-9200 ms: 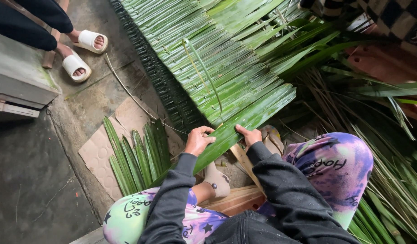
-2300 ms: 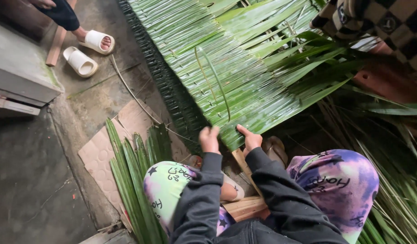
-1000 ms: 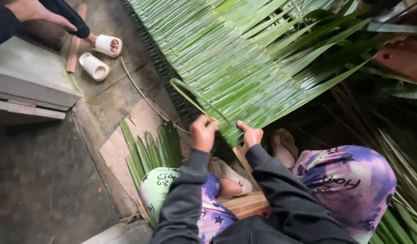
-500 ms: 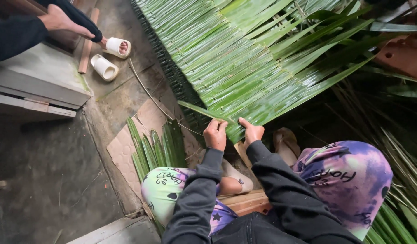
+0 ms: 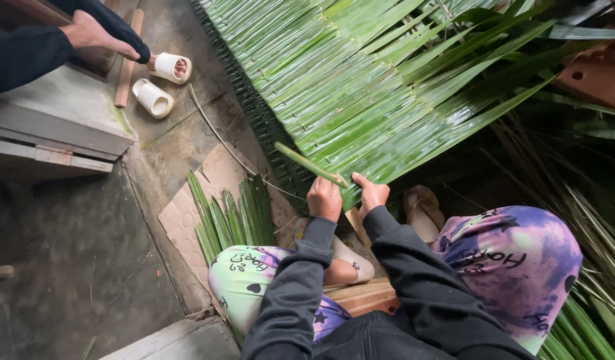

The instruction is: Weaving palm leaves onto a wooden frame to create a thatched panel

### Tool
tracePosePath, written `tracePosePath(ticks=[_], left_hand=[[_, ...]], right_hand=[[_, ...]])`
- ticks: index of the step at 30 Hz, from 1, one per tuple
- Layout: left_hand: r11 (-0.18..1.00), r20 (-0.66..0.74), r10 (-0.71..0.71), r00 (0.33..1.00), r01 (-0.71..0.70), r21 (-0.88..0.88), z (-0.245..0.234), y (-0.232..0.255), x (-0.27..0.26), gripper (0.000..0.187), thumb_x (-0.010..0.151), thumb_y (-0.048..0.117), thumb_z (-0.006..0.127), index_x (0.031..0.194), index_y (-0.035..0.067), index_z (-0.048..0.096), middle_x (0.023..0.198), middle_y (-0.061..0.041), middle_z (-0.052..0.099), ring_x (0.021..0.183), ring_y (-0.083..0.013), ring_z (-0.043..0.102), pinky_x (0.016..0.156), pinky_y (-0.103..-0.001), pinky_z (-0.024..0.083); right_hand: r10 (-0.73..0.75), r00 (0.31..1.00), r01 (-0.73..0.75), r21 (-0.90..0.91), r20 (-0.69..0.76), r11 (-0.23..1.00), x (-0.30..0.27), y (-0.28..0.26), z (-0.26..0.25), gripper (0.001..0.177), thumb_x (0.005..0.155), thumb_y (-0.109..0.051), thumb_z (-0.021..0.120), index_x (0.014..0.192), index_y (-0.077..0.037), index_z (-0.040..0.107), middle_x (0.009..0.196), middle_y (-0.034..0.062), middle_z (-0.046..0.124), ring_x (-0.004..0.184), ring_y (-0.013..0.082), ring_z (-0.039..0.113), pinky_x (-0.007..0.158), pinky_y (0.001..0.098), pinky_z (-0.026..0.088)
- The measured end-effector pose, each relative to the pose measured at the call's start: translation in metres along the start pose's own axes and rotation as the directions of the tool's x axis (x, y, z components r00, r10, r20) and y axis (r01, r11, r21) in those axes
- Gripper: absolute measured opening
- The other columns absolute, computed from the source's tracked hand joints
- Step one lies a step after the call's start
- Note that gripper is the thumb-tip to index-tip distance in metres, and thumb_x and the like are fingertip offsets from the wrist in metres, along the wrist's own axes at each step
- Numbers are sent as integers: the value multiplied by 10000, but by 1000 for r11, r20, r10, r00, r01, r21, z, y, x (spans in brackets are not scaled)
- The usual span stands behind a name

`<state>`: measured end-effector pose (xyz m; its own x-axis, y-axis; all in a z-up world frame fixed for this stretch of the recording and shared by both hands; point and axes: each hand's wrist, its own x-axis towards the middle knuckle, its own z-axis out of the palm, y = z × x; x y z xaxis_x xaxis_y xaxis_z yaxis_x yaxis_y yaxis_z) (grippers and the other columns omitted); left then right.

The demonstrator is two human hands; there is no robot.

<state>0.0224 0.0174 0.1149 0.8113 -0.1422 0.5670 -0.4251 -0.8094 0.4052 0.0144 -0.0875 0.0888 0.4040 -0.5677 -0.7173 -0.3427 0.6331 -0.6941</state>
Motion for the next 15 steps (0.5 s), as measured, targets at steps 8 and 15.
tracePosePath(ticks=[8,15], left_hand=[[997,-28,25,999,-27,-72,19,-13,-9,228,803,187,809,811,123,590,794,-46,620,811,-299,688,760,-374,575],[990,-52,12,999,-19,-141,23,-8,-5,254,772,168,822,757,111,575,762,-50,587,769,-312,637,756,-387,543]], right_hand=[[-18,1000,18,-1,-11,1000,2,3,3,694,559,-142,1026,1080,144,667,993,255,714,950,287,696,809,403,539],[-18,1000,18,-39,-16,999,10,11,3,721,554,-183,1036,1078,148,665,1005,264,709,972,288,690,802,390,525]])
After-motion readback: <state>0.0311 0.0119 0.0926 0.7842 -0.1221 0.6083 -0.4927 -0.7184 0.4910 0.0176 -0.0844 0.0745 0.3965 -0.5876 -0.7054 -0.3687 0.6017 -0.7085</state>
